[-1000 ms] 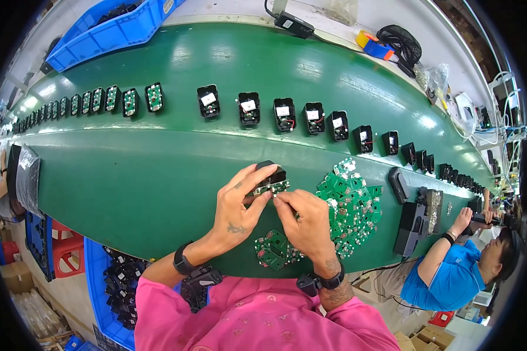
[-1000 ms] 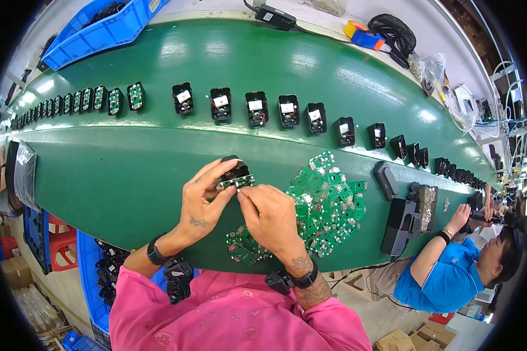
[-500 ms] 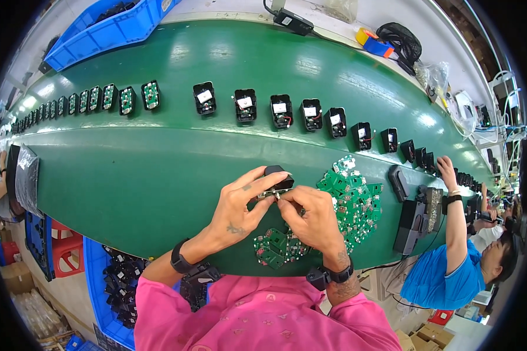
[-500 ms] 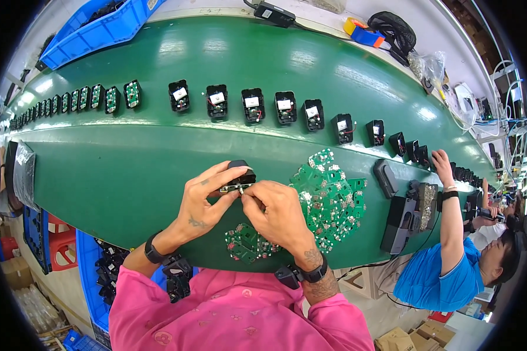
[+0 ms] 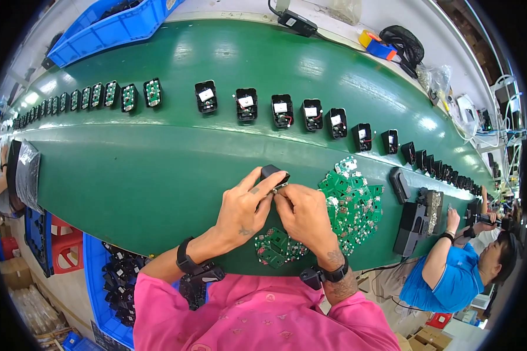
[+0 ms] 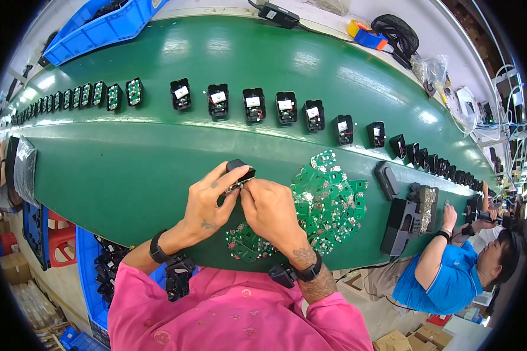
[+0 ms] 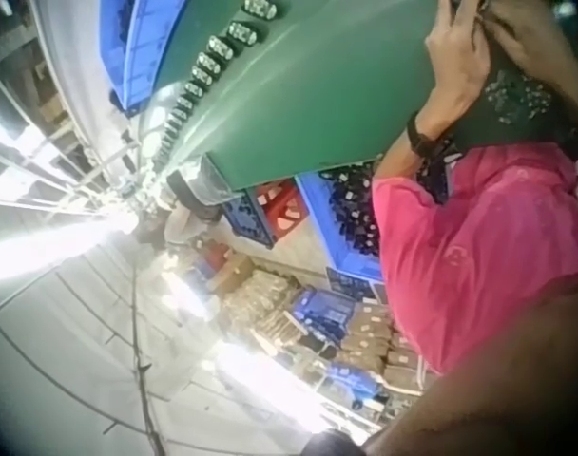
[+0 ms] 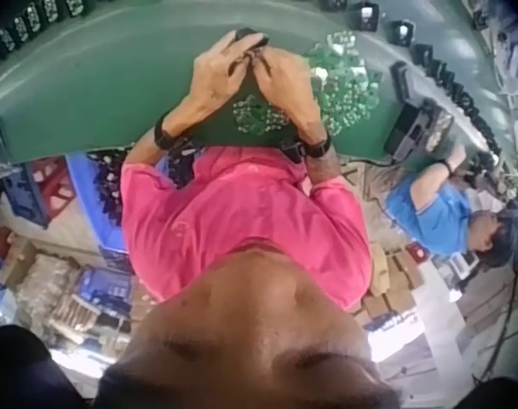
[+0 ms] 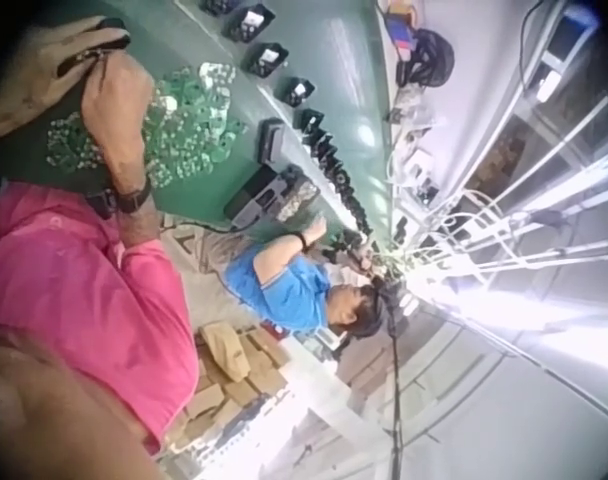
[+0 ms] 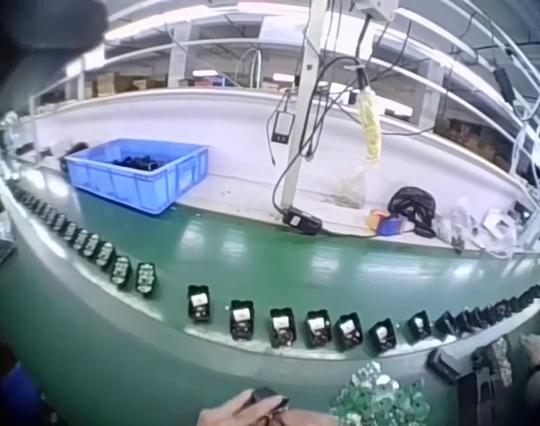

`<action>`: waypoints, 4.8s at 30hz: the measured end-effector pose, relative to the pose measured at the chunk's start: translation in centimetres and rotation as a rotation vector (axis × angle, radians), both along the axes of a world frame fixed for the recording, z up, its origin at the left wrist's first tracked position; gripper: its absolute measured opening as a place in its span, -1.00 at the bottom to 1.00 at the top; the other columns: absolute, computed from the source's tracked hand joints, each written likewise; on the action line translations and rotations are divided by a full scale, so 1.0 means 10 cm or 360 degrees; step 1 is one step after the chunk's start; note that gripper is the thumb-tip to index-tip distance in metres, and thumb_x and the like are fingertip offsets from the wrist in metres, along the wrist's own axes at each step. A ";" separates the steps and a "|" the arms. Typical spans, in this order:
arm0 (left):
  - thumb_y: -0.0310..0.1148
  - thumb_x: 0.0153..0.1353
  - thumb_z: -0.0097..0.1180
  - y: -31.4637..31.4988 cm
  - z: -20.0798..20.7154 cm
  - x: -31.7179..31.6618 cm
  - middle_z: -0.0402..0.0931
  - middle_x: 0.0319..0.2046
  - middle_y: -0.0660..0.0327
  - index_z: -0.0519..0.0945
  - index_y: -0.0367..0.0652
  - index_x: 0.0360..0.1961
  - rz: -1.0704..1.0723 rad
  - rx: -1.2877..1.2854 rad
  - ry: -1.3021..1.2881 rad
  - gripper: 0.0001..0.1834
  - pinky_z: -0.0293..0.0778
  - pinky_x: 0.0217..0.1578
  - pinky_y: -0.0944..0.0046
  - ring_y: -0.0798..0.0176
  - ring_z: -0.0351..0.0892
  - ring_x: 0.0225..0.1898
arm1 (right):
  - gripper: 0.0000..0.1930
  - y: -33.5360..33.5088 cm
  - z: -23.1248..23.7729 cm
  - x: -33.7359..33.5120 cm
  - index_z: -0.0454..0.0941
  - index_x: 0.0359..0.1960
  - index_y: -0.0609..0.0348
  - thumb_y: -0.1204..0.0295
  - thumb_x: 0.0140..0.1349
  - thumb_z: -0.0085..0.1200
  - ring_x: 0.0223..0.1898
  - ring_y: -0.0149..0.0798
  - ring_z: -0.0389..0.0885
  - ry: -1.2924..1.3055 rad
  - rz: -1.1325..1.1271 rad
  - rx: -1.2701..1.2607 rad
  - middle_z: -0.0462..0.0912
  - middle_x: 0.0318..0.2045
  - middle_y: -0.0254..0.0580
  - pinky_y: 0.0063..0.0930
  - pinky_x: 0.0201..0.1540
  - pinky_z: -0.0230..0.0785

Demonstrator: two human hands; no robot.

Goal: The person picks up a black casing and a circuit board, fits the board into the casing, and presses them together before placing the assembled unit onto the conveyor belt. This process is repeated for several more units.

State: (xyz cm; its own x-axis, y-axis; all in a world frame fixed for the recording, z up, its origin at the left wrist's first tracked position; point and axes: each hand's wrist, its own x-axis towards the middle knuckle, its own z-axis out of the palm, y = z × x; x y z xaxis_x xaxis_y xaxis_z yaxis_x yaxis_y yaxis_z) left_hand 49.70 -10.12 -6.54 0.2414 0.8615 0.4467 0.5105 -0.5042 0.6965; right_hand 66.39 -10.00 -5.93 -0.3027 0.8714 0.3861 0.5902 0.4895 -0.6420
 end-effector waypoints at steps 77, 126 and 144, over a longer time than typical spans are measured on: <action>-0.47 0.39 -0.03 0.26 0.09 0.14 0.60 -0.19 0.08 0.44 -0.22 0.08 0.0093 -0.0326 -0.0753 -0.74 0.69 -0.45 0.30 0.29 0.67 -0.36 | -0.62 0.09 0.06 0.07 0.47 0.21 0.17 0.45 0.36 0.06 -0.37 -0.43 0.54 0.0643 -0.0173 -0.0407 0.59 -0.30 -0.21 -0.50 -0.31 0.46; -0.12 0.45 -0.02 -0.83 -0.44 0.50 0.34 0.27 0.01 0.56 -0.19 0.17 -0.0585 -0.1440 -0.2584 -0.56 0.47 -0.55 0.43 0.10 0.56 -0.18 | -0.78 -1.29 -0.73 1.15 0.59 -0.15 0.29 0.64 0.15 0.25 -0.39 -0.45 0.51 0.0750 -0.0353 -0.0168 0.59 -0.33 -0.26 -0.57 -0.34 0.35; -0.58 0.19 0.17 -0.99 -0.22 0.84 0.42 0.16 0.03 0.67 -0.29 -0.10 -0.0294 -0.0481 -0.0374 -0.76 0.41 0.13 0.19 0.10 0.50 0.12 | -0.77 -1.13 -0.23 0.95 0.52 0.00 0.36 0.54 0.36 0.09 -0.54 -0.60 0.45 0.1666 0.0015 -0.0859 0.59 -0.45 -0.34 -0.72 -0.57 0.27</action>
State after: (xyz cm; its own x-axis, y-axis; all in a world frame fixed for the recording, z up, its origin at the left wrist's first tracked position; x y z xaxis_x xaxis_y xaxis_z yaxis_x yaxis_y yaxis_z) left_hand 58.12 -20.03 -8.72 0.3256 0.9140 0.2422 0.2405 -0.3277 0.9136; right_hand 75.86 -21.34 -8.20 -0.0642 0.9974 0.0320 -0.3495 0.0075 -0.9369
